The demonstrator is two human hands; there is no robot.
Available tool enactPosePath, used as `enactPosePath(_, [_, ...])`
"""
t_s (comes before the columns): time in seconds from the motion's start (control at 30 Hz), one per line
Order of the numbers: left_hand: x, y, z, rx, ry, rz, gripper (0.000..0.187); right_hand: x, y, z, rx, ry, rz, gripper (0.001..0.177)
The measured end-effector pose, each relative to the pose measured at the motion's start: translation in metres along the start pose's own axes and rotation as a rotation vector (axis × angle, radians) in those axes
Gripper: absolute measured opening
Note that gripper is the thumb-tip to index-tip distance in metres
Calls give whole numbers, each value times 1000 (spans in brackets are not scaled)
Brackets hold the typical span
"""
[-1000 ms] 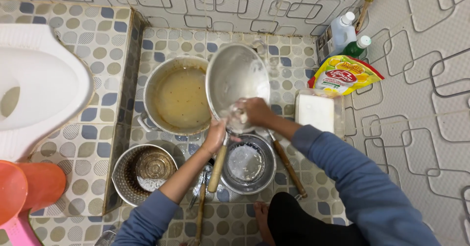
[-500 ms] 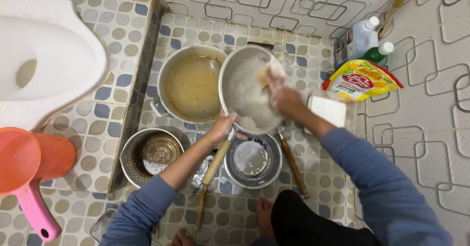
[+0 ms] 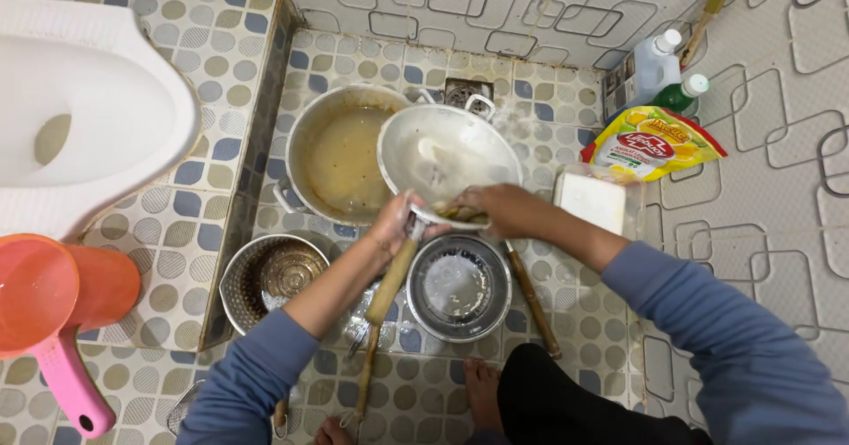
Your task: Washing several pots, bowls, and utensils on the floor of a bathroom using a scrub pad and water.
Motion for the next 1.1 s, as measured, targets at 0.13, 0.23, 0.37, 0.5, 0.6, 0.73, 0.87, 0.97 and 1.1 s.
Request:
enactPosePath(0.13, [-33, -24, -48, 49, 16, 138, 36, 3, 0, -57, 263, -129, -287, 34])
enactPosePath(0.23, [-97, -65, -94, -46, 463, 232, 50, 60, -22, -40, 335, -147, -402, 32])
enactPosePath(0.37, [-92, -47, -117, -462, 874, 149, 72, 100, -33, -48, 247, -264, -597, 33])
enactPosePath(0.5, [-111, -61, -139, -602, 1661, -113, 22, 120, -33, -77, 219, -162, -751, 42])
enactPosePath(0.6, [-102, -49, -126, -674, 1519, -11, 40, 123, -28, -79, 81, 111, -723, 44])
enactPosePath(0.73, [-92, -33, -96, -884, 1098, 151, 39, 116, -14, -42, 55, 110, -870, 41])
enactPosePath(0.87, [-105, -37, -74, -994, 1019, -27, 39, 103, -5, 21, 248, -168, -1128, 22])
enactPosePath(0.97, [-104, -38, -54, -917, 993, -125, 39, 82, 16, -4, 266, -202, -1090, 13])
enactPosePath(1.1, [-100, -39, -47, -910, 962, -178, 36, 101, 39, -42, 6, 138, -853, 19])
Point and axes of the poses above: each hand's wrist, its own y-axis towards the middle knuckle, its own x-axis out of the back of the hand, z = x × y, the point moved 1 cm from there along y, towards the middle knuckle, and after that the axes turned 8 degrees about z, right-handed, at the moved point
